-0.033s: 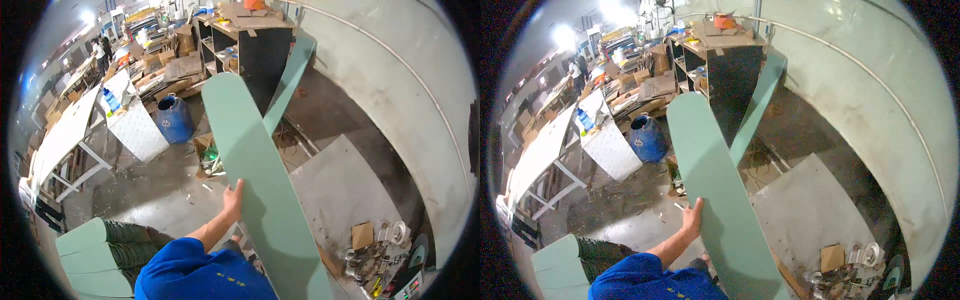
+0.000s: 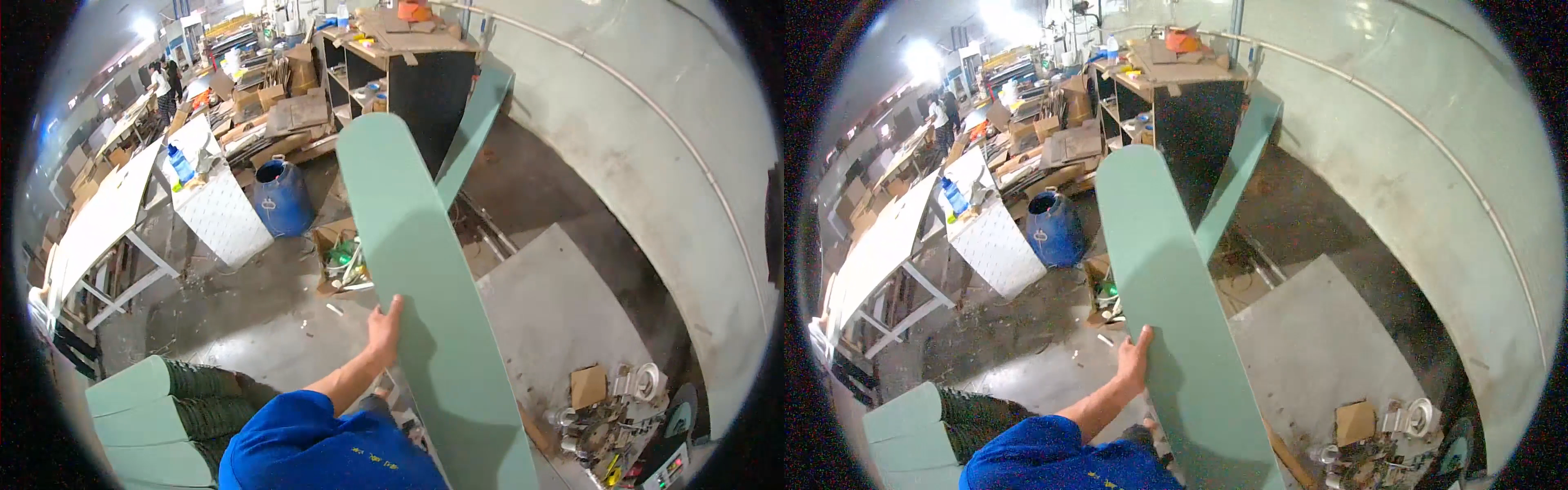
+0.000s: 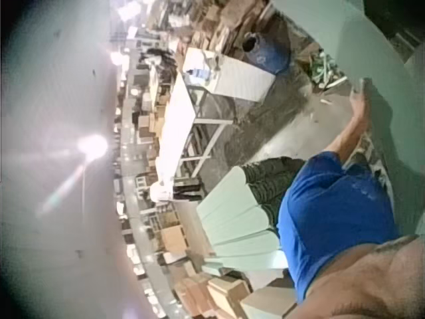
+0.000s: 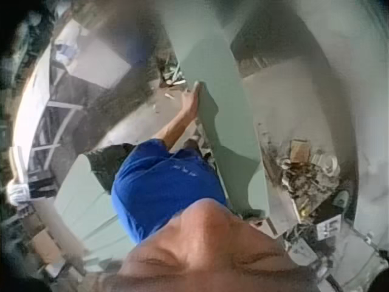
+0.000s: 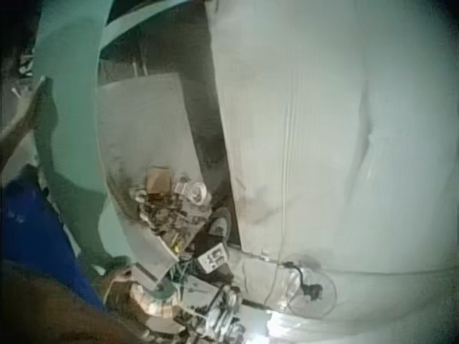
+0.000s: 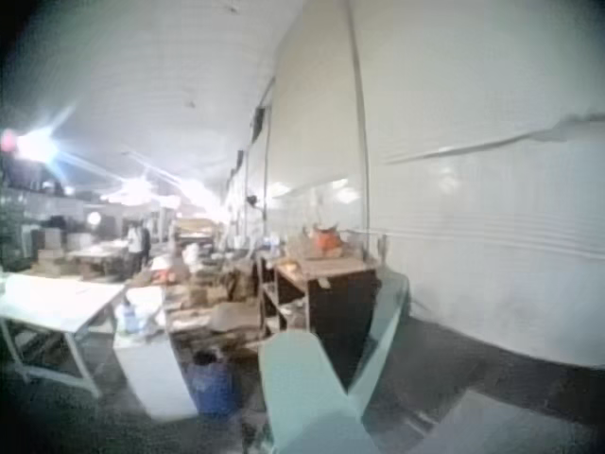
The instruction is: The person is processing green wooden panels in a factory by measuring them, marking them with a utility knife, and feeding them into an edge-banding machine.
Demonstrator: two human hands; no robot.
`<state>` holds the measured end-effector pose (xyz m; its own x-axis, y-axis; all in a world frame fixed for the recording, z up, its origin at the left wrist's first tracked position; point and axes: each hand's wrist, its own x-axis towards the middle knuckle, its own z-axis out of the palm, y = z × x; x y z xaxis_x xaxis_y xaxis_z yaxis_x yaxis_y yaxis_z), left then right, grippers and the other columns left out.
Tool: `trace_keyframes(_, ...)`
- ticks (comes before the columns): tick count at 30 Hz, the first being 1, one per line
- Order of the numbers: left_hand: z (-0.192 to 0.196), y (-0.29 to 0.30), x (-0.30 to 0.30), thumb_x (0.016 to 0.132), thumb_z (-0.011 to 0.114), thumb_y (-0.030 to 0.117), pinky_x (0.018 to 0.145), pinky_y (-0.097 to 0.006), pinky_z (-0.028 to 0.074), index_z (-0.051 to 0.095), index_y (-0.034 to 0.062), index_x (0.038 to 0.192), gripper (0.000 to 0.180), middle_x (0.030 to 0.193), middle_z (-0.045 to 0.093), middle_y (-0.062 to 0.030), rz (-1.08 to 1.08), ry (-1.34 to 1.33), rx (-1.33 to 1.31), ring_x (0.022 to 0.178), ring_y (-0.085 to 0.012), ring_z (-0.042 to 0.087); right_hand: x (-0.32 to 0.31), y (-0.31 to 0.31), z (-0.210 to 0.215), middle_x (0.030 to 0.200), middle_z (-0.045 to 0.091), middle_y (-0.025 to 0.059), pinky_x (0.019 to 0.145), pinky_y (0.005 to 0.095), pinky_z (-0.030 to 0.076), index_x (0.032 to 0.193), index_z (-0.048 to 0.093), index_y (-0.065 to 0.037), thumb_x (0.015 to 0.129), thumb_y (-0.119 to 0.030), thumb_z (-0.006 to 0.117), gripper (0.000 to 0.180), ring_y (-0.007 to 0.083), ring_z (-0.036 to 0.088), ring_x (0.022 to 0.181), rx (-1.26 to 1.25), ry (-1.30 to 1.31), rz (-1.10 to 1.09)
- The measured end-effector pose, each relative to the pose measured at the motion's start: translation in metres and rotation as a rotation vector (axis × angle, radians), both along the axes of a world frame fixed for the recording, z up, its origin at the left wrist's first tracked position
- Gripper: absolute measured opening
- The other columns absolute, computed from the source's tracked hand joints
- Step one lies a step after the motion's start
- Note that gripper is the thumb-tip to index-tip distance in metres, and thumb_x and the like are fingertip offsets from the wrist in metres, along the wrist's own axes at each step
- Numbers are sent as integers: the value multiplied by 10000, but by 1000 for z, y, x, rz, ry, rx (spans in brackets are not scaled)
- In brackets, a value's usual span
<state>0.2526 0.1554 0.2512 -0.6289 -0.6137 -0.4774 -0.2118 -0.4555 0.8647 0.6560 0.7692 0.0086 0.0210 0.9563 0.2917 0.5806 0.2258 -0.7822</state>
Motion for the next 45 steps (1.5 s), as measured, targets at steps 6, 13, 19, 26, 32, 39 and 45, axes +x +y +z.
trace_keyframes(6, 63, 68, 17, 931, 690, 414, 695, -344, 521, 612, 0, 1196, 498, 950, 658, -76, -204, 236, 81, 796, -159, 611, -17, -80, 118, 1005, 682, 206, 879, 449, 513, 1120, 677, 75, 1000, -437, 524, 548, 291, 624, 932, 280, 101, 147)
trace_keyframes(13, 126, 121, 49, 953, 689, 313, 737, -291, 506, 623, -25, 1151, 397, 977, 664, -35, -596, 418, -9, 853, -114, 590, -180, -215, 302, 1265, 611, 131, 961, 393, 464, 1430, 462, 35, 960, -283, 673, 606, 237, 600, 1101, -429, 454, 1124)
trace_keyframes(19, 157, 106, 76, 964, 697, 231, 815, -280, 508, 617, -28, 1190, 354, 1047, 681, -37, -891, 840, -102, 947, -109, 600, -236, -302, 371, 1154, 631, 69, 923, 348, 478, 1336, 511, 28, 774, -380, 889, 792, 163, 592, 1053, -247, 466, 1206)
trace_keyframes(26, 229, 69, 81, 918, 757, 268, 716, -317, 540, 612, -40, 1131, 401, 887, 721, -145, -1114, 1028, -571, 777, -189, 693, -224, -361, 335, 1057, 651, 59, 812, 326, 521, 1190, 548, 12, 762, -170, 872, 567, 144, 612, 945, -403, 852, 1050)
trace_keyframes(32, 226, 85, 78, 837, 808, 402, 652, -423, 563, 573, 7, 950, 473, 771, 690, -207, -1485, 963, -1013, 764, -398, 717, -174, -347, 356, 1086, 640, 85, 811, 346, 522, 1212, 534, 7, 832, -173, 819, 508, 167, 608, 959, -356, 756, 835)
trace_keyframes(39, 155, 143, 62, 845, 759, 482, 667, -514, 548, 580, 47, 1097, 535, 854, 702, -225, -1891, 1012, -1394, 788, -442, 687, -124, -296, 273, 1174, 619, 72, 860, 396, 530, 1339, 481, -62, 951, -280, 699, 496, 212, 614, 1045, -672, 813, 526)
trace_keyframes(45, 101, 149, 15, 857, 728, 516, 719, -521, 539, 613, 70, 1129, 535, 885, 711, -216, -2032, 892, -1605, 812, -446, 676, -61, -264, 210, 1003, 723, 114, 807, 371, 543, 1124, 699, -55, 908, -261, 731, 300, 255, 693, 931, -459, 64, 633)
